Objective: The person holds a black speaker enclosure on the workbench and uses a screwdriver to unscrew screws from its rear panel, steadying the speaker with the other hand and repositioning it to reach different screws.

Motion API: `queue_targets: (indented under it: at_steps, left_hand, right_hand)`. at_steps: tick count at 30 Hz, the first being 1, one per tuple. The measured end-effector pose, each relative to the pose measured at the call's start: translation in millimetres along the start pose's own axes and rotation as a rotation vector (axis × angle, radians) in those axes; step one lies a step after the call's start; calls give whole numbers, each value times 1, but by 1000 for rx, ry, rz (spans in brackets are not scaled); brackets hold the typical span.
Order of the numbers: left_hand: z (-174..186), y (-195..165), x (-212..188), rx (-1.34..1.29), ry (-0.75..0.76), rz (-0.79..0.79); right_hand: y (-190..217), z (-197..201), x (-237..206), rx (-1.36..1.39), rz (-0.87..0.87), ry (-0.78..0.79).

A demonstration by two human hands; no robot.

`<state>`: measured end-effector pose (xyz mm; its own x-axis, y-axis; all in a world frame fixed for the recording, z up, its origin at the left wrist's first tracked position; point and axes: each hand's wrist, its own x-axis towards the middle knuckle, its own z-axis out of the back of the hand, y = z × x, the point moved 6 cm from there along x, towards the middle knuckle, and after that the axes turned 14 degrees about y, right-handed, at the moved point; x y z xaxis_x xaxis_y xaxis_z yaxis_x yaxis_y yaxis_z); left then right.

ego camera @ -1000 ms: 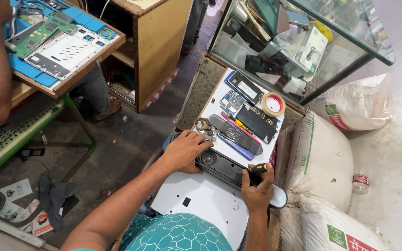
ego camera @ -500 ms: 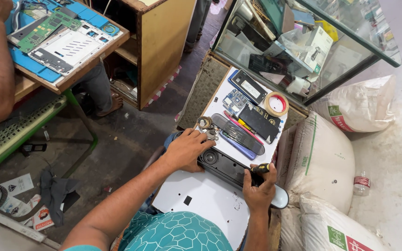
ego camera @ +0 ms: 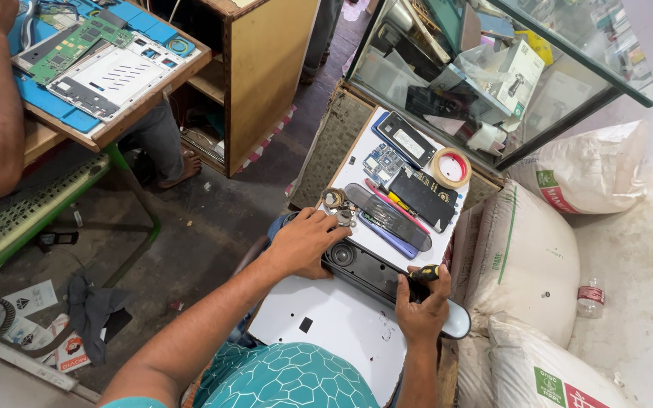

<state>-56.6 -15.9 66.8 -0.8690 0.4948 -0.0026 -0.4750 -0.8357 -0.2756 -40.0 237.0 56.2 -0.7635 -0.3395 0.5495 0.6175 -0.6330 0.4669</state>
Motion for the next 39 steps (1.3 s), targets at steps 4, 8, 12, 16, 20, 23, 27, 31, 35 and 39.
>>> queue_targets:
  at_steps: [4, 8, 12, 16, 20, 23, 27, 31, 35, 39]
  left_hand:
    - [0, 0, 0, -2, 11, 6]
    - [-1, 0, 1, 9, 27, 14]
    - [0, 0, 1, 9, 14, 9]
    - [0, -1, 1, 7, 17, 11]
    - [-1, -1, 2, 10, 26, 14]
    - [-1, 0, 2, 13, 24, 16]
    - [-2, 0, 2, 21, 16, 10]
    - [-1, 0, 2, 13, 11, 8]
    - [-1, 0, 2, 16, 25, 12]
    - [-2, 0, 3, 24, 43, 18]
  right_hand:
    - [0, 0, 0, 14, 4, 3]
    - [0, 0, 0, 15, 1, 4]
    - [1, 0, 0, 8, 7, 2]
    - [1, 1, 1, 12, 8, -1]
    - [1, 1, 0, 4, 10, -1]
    - [0, 0, 0, 5, 7, 0]
    - [-1, 0, -1, 7, -5, 1]
    - [-3, 0, -1, 11, -11, 4]
    - [-2, -1, 0, 4, -13, 7]
    - [-1, 0, 0, 7, -12, 10]
